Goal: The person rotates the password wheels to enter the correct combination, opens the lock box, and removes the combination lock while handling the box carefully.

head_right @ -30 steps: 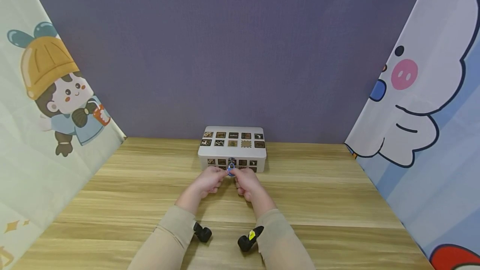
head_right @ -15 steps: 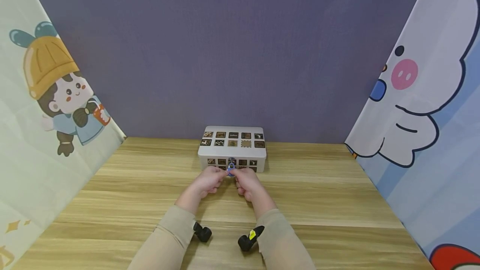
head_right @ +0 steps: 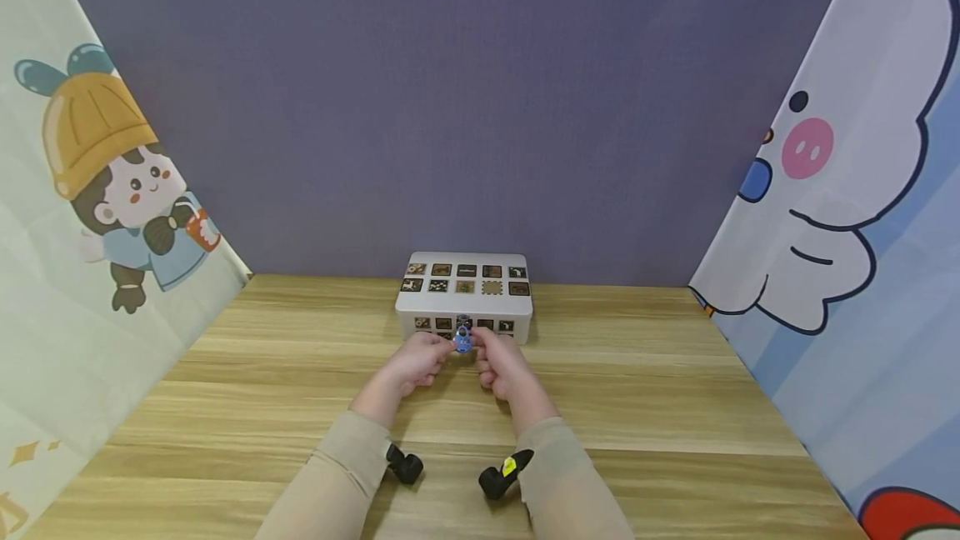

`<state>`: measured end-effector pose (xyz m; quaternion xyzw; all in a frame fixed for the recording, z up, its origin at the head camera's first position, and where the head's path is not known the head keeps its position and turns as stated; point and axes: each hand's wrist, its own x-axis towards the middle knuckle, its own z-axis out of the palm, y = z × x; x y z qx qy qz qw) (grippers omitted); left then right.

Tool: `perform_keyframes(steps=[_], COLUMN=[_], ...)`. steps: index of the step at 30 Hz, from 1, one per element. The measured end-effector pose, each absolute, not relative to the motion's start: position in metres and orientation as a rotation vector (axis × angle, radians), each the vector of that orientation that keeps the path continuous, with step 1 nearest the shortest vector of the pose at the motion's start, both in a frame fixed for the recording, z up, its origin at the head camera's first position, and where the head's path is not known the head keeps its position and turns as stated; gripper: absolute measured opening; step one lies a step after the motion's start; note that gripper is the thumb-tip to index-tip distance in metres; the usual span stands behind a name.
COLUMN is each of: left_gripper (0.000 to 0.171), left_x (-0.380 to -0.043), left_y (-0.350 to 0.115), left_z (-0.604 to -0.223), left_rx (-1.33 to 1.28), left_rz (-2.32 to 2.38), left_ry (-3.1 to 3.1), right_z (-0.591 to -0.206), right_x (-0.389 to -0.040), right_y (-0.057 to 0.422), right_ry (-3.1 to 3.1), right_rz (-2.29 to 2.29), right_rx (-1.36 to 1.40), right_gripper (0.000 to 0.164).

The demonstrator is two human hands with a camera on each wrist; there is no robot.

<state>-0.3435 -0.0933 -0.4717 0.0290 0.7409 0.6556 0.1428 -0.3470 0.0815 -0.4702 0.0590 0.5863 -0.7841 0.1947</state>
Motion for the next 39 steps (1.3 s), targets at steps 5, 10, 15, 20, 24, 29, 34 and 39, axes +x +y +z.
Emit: perform_keyframes(steps=[5, 10, 15, 20, 24, 29, 34, 39], left_gripper=[0.028, 0.028, 0.027, 0.028, 0.029, 0.028, 0.029, 0.029], left_x=[-0.343, -0.344, -0.343, -0.341, -0.34, -0.34, -0.34, -0.34], left_y=[-0.094, -0.094, -0.095, -0.095, -0.095, -0.095, -0.095, -0.094], left_z=[-0.471, -0.472, -0.471, -0.469, -0.468, -0.467, -0.467, -0.467], left_rx=[0.088, 0.097, 0.099, 0.113, 0.122, 0.118, 0.118, 0.123], left_rz=[1.873, 1.871, 1.872, 1.885, 1.895, 1.89, 1.884, 1.892], left_ry=[2.153, 2.151, 2.143, 2.116, 2.094, 2.086, 2.09, 2.08], right_z=[-0.469, -0.469, -0.47, -0.47, -0.47, -0.472, -0.474, -0.475], right_x=[-0.349, -0.35, -0.351, -0.348, -0.346, -0.345, -0.346, -0.346], right_y=[0.086, 0.089, 0.088, 0.084, 0.081, 0.077, 0.075, 0.072], right_ry=[1.604, 1.599, 1.618, 1.632, 1.647, 1.673, 1.742, 1.822], right_rz=[-2.206, -2.208, -2.206, -2.197, -2.194, -2.174, -2.15, -2.12], right_rx=[0.191, 0.185, 0.179, 0.169, 0.155, 0.139, 0.132, 0.149], right_gripper=[0.04, 0.047, 0.04, 0.019, 0.02, 0.019, 0.015, 0.016])
